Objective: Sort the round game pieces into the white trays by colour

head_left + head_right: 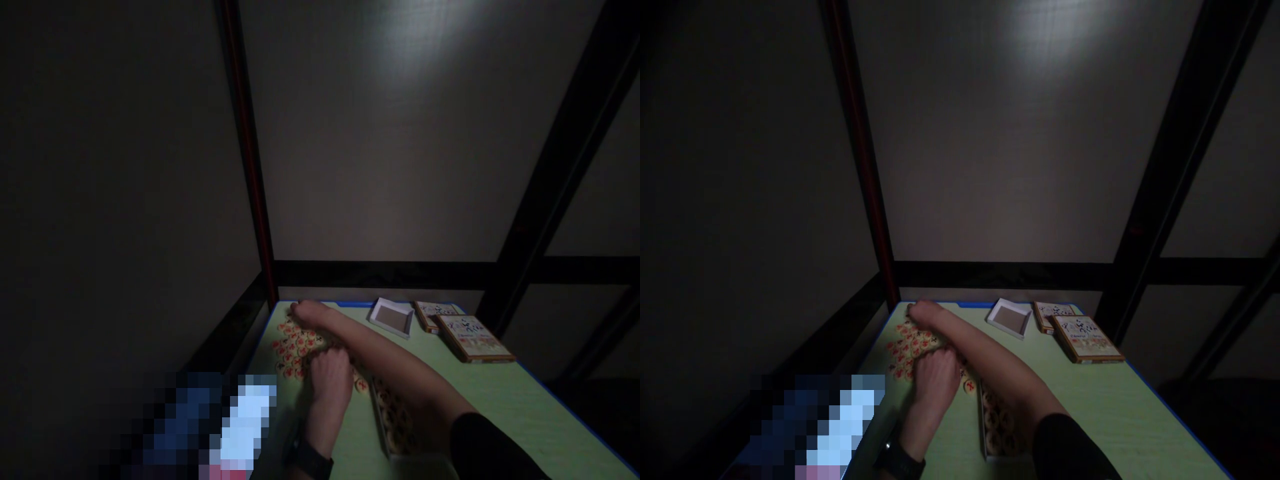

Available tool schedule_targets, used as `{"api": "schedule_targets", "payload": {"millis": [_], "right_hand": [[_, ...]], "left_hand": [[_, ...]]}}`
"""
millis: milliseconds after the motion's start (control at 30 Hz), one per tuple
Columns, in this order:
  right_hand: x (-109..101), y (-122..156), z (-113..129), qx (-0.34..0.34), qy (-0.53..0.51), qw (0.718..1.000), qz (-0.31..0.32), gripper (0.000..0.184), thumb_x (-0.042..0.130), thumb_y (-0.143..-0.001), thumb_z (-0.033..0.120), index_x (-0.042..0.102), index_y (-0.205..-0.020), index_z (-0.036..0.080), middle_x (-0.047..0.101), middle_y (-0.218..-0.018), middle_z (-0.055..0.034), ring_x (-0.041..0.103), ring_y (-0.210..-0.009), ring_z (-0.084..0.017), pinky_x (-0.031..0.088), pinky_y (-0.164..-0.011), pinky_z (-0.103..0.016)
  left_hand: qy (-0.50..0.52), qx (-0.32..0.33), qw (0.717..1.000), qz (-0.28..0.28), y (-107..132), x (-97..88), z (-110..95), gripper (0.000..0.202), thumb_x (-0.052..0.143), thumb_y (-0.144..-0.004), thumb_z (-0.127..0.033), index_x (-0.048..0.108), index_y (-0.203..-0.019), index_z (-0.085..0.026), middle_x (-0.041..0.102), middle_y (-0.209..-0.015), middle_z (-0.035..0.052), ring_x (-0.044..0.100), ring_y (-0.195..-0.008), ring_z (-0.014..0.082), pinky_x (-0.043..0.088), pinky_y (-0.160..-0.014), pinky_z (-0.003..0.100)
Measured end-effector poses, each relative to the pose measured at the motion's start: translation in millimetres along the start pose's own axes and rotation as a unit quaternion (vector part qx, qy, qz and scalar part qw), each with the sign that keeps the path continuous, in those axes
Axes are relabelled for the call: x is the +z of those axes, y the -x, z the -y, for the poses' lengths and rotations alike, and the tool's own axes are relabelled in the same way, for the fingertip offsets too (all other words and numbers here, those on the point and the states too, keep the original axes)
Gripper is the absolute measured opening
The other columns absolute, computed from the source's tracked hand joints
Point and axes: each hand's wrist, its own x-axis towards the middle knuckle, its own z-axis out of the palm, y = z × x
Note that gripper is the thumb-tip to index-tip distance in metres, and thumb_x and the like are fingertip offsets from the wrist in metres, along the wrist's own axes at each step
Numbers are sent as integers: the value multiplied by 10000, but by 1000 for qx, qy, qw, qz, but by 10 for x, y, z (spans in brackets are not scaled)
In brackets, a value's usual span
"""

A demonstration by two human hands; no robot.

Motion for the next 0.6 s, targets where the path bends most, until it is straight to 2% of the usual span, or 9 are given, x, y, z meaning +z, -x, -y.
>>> {"api": "schedule_targets", "payload": {"millis": [133,233,333,400,467,533,600], "right_hand": [[-162,458,-201,-3,-18,999,-37,332,578,-846,87,627,-1174,97,666,-1113,-167,665,-899,-200,463,-736,-240],[-206,1063,-438,2,-29,998,-55,281,545,-856,77,646,-1116,117,658,-1060,-131,634,-928,-190,447,-783,-242],[-143,1775,-579,29,-81,992,-96,215,529,-866,85,671,-1016,146,657,-979,-103,615,-893,-190,438,-784,-255],[-50,2194,-568,47,-123,986,-101,211,495,-890,96,674,-976,169,656,-991,-98,616,-892,-184,437,-785,-248],[69,2503,-486,71,-146,982,-93,199,478,-915,127,667,-931,184,653,-950,-90,619,-837,-176,439,-747,-239],[193,2680,-371,96,-147,981,-82,196,471,-932,151,658,-902,201,652,-940,-84,626,-814,-172,439,-727,-235],[302,2746,-262,125,-129,982,-66,205,454,-950,163,652,-916,204,653,-955,-87,636,-782,-169,441,-700,-238]], "left_hand": [[-1,8,999,-32,10,28,-29,294,408,-947,-118,686,-1035,-154,738,-969,137,717,-912,252,535,-761,324],[6,28,999,-37,37,11,-81,273,405,-954,-134,663,-1042,-149,731,-980,136,711,-926,237,519,-759,301],[13,54,998,-37,74,-12,-140,257,405,-961,-160,658,-1008,-152,729,-963,125,703,-929,221,495,-741,279],[21,67,997,-44,102,-9,-175,257,402,-970,-184,658,-978,-167,728,-952,109,699,-917,205,479,-737,271],[25,75,996,-52,126,11,-203,252,404,-974,-201,655,-953,-182,727,-938,91,694,-906,191,466,-746,268],[24,79,995,-54,144,38,-221,237,415,-970,-208,649,-934,-193,725,-932,76,688,-895,184,455,-740,264],[21,84,995,-55,153,56,-228,226,424,-965,-215,645,-923,-203,722,-927,63,684,-879,183,446,-716,262]]}}
